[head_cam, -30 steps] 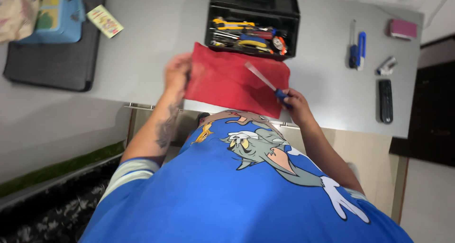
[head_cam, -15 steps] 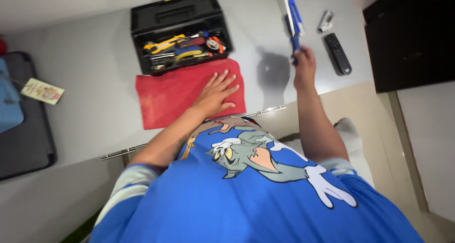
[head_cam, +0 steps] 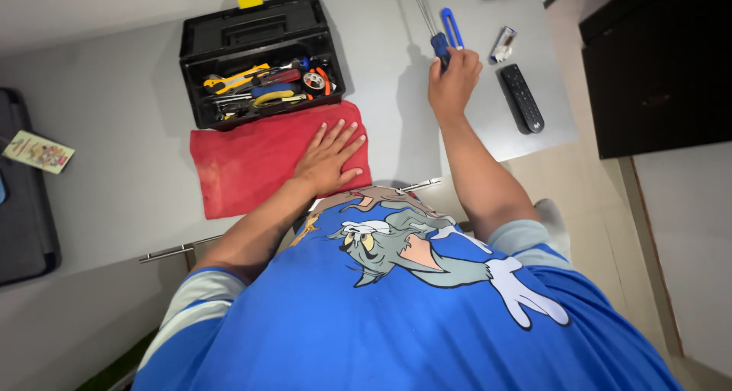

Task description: Cleaning and organizing various tools from a toolbox on a desk.

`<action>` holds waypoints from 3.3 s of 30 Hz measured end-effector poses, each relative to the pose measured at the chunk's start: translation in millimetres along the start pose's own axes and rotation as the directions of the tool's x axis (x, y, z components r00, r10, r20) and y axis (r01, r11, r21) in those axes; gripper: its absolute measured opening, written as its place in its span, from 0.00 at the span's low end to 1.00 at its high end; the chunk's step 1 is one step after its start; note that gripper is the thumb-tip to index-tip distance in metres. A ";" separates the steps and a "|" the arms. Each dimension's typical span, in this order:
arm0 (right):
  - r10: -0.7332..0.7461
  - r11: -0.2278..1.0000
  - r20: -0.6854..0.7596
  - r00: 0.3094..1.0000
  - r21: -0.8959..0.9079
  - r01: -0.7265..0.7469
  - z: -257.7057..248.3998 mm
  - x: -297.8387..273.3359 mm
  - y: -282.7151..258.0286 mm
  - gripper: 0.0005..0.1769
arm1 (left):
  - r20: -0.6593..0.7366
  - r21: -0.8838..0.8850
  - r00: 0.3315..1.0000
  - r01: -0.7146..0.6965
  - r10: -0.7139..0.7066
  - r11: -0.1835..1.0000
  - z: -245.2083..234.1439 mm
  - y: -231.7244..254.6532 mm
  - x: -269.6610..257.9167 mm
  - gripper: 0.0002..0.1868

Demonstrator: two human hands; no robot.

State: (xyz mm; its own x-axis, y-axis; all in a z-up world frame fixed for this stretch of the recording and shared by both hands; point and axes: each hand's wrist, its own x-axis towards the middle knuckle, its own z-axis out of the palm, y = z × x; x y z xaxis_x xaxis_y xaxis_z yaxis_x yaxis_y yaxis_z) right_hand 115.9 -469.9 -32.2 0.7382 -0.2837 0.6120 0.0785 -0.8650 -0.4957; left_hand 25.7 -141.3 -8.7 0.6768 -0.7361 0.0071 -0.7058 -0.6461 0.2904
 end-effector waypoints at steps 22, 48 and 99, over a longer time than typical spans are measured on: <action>-0.368 0.907 0.102 0.924 0.259 0.333 34.4 6.4 -140.6 0.17 | -0.397 -0.364 0.905 -0.003 -0.152 0.931 -18.2 -31.4 -59.6 0.26; -0.676 0.693 0.528 0.515 0.216 0.688 64.0 -2.2 -282.2 0.06 | -0.458 -0.445 0.849 0.038 -0.264 0.895 -29.7 -87.3 -136.7 0.15; 0.230 0.970 0.702 0.674 -0.110 -0.217 0.7 -96.7 -155.7 0.18 | 0.191 -0.981 0.808 0.166 -0.558 -0.096 -33.3 -66.4 -65.1 0.09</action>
State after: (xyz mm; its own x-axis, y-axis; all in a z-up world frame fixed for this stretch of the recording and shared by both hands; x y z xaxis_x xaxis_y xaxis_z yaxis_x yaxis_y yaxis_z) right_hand 32.7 -307.5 -14.6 0.9859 -0.0998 -0.1343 -0.1576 -0.8230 -0.5458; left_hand 35.5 -43.7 3.5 0.9004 -0.2729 -0.3389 0.3853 0.1380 0.9124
